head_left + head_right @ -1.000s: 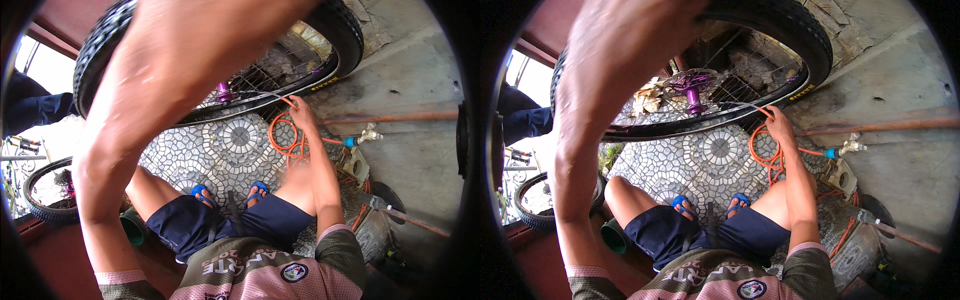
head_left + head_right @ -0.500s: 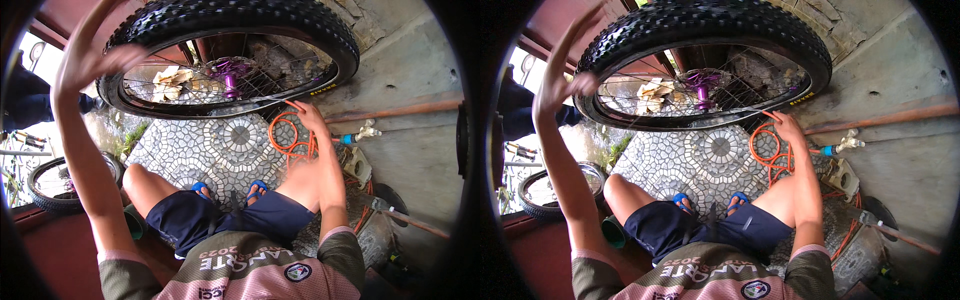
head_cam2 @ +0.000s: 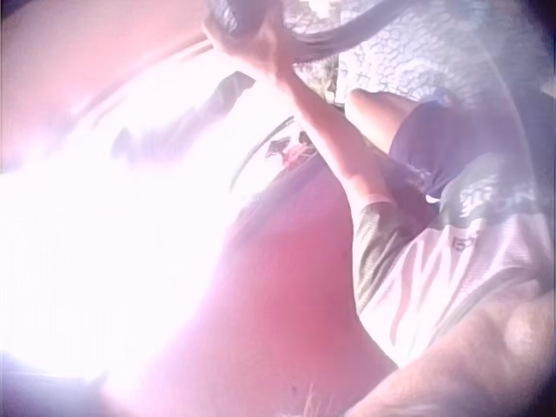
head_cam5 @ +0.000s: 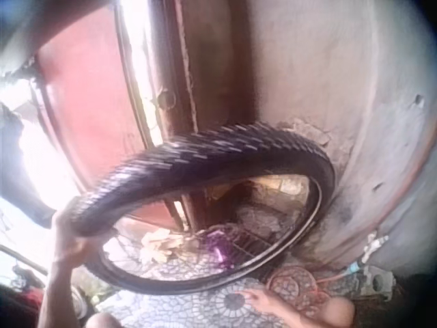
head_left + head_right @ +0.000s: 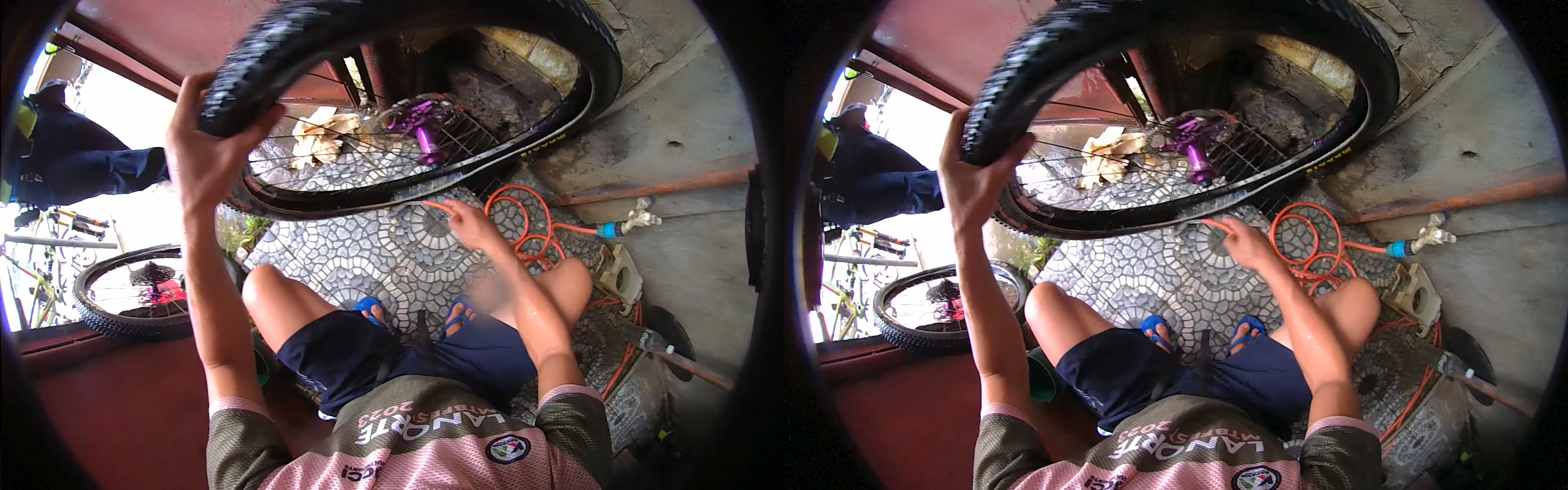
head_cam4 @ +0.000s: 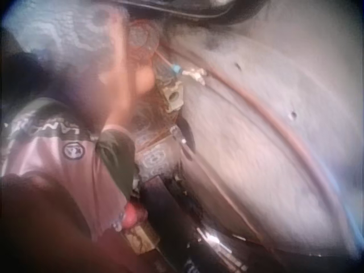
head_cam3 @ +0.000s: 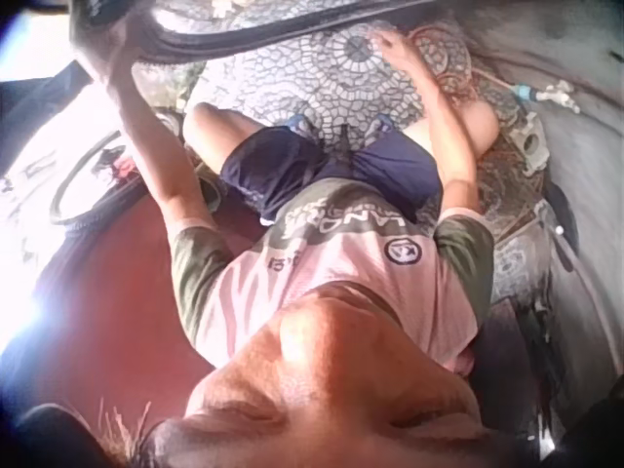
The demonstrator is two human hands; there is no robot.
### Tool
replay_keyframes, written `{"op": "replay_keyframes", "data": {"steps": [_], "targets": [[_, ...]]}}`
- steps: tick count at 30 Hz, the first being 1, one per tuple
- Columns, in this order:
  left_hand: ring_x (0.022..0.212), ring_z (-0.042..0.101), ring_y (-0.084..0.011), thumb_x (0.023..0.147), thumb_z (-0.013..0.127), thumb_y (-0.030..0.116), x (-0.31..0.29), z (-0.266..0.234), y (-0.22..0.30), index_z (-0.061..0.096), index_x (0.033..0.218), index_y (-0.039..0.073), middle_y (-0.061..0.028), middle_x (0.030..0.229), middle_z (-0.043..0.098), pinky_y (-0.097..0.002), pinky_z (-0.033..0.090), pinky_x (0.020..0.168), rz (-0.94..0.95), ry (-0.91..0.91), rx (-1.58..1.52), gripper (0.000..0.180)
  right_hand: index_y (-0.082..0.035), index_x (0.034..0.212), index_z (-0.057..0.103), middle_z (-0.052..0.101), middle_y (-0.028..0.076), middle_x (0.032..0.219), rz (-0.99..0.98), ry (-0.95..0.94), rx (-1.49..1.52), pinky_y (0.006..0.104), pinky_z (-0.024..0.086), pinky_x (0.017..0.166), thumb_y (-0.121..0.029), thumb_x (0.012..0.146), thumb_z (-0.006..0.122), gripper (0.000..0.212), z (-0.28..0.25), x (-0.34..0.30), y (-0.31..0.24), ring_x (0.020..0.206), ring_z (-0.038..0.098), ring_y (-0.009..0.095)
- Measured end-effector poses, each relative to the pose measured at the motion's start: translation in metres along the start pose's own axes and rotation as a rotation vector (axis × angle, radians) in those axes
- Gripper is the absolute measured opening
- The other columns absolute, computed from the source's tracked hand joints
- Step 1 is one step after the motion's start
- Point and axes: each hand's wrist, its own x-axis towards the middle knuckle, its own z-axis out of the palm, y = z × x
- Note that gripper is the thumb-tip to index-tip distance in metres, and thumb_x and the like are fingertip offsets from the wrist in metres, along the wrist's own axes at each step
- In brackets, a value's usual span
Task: The person sits on the floor and installs a knobby bicycle tire onto a wheel rim by hand, pressing the tire bead into the rim and rotating the wheel to seat it evenly. The person works on one wheel at a time, using both hands to push the tire bead over the rim edge.
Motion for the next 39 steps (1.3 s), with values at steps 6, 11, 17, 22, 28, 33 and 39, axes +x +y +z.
{"op": "replay_keyframes", "data": {"steps": [6,11,17,22,28,33,39], "targets": [[0.118,0.068,-0.0271,0.064,0.102,0.038,-0.018,-0.002,0.001,0.056,0.140,0.009,-0.0175,0.127,0.068,-0.0420,0.055,0.096,0.247,0.141,0.094,0.094,-0.002,0.140,0.059,0.072,0.010,0.090,-0.146,-0.215,0.583,0.0330,0.056,0.068,-0.018,0.103,0.063,0.041,0.123,0.030,-0.124,0.076,0.068,0.015],[0.132,0.056,-0.0362,0.067,0.102,0.034,-0.118,0.007,-0.159,0.040,0.151,0.001,-0.0224,0.142,0.054,-0.0483,0.046,0.112,-0.190,0.103,-0.060,0.109,-0.007,0.142,0.062,0.076,0.012,0.104,-0.335,-0.152,0.589,0.0330,0.055,0.069,-0.025,0.108,0.061,0.039,0.161,0.045,-0.199,0.074,0.066,0.017],[0.137,0.048,-0.0437,0.082,0.071,0.011,-0.115,0.007,-0.147,0.021,0.159,-0.004,-0.0301,0.145,0.048,-0.0503,0.036,0.117,-0.202,-0.148,0.136,0.093,-0.008,0.134,0.067,0.075,0.020,0.114,-0.455,0.018,0.757,0.0448,0.059,0.080,-0.031,0.107,0.059,0.036,0.185,0.061,-0.243,0.098,0.073,0.040],[0.144,0.044,-0.0476,0.080,0.071,0.010,-0.097,-0.028,-0.147,-0.006,0.160,-0.014,-0.0350,0.152,0.046,-0.0469,0.034,0.121,-0.257,-0.497,0.226,0.113,-0.010,0.117,0.071,0.075,0.021,0.095,-0.149,0.037,0.320,0.0522,0.057,0.075,-0.027,0.104,0.052,0.029,0.230,0.085,-0.164,0.087,0.072,0.043],[0.143,0.045,-0.0492,0.079,0.073,0.014,-0.079,-0.025,-0.141,-0.001,0.155,-0.019,-0.0385,0.152,0.044,-0.0457,0.036,0.120,-0.173,-0.561,0.259,0.112,-0.008,0.111,0.067,0.072,0.022,0.086,-0.205,0.118,0.493,0.0517,0.054,0.070,-0.028,0.103,0.061,0.023,0.234,0.094,-0.222,0.083,0.071,0.046],[0.138,0.049,-0.0483,0.083,0.075,0.017,-0.059,-0.016,-0.141,0.016,0.154,-0.015,-0.0343,0.145,0.052,-0.0470,0.041,0.115,-0.079,-0.542,0.237,0.098,-0.007,0.117,0.063,0.072,0.020,0.088,-0.285,0.305,0.607,0.0484,0.056,0.069,-0.027,0.103,0.062,0.025,0.238,0.098,-0.253,0.081,0.073,0.041],[0.142,0.042,-0.0502,0.079,0.076,0.021,-0.072,-0.026,-0.168,0.020,0.154,-0.012,-0.0377,0.151,0.042,-0.0469,0.037,0.119,-0.022,-0.560,0.355,0.098,-0.007,0.112,0.063,0.072,0.020,0.091,-0.369,0.234,0.548,0.0484,0.057,0.074,-0.025,0.103,0.060,0.020,0.233,0.100,-0.263,0.084,0.072,0.042]]}}
